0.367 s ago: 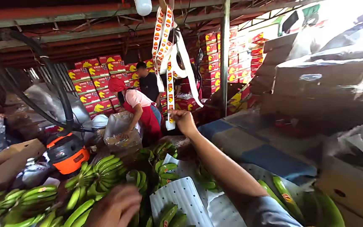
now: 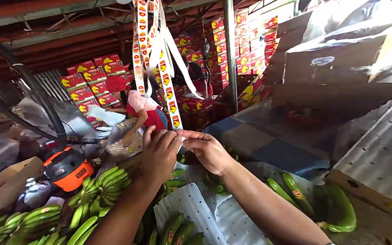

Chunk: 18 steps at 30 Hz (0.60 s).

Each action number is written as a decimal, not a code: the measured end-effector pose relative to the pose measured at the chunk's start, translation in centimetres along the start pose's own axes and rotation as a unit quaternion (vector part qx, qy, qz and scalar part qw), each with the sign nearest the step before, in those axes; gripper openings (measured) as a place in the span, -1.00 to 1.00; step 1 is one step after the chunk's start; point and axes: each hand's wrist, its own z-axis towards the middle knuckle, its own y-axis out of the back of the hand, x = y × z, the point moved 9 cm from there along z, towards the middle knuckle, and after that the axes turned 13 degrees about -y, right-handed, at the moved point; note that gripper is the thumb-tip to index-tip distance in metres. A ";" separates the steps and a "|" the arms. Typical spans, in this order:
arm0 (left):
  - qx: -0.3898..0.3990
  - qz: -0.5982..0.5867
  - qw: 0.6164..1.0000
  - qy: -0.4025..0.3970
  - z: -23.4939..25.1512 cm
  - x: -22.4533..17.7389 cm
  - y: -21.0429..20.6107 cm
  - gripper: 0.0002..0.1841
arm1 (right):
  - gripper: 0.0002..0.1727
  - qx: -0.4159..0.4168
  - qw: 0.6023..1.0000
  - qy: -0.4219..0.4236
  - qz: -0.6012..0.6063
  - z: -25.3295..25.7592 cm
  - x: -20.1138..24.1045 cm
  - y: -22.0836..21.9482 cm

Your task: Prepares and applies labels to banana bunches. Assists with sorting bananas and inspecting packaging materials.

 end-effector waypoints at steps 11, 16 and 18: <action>-0.042 0.047 0.988 -0.139 -0.3 -0.6 -2.7 -0.98 | -0.45 0.127 0.958 -0.080 0.245 1.7 -1.6 2.0; 0.003 0.048 0.990 -0.134 -0.8 -0.6 -5.0 -0.93 | -0.37 0.132 0.955 -0.101 0.247 3.8 -3.2 3.4; 0.007 0.024 0.990 -0.139 -1.3 -0.5 -5.6 -0.96 | -0.31 0.141 0.954 -0.101 0.245 4.7 -3.7 3.8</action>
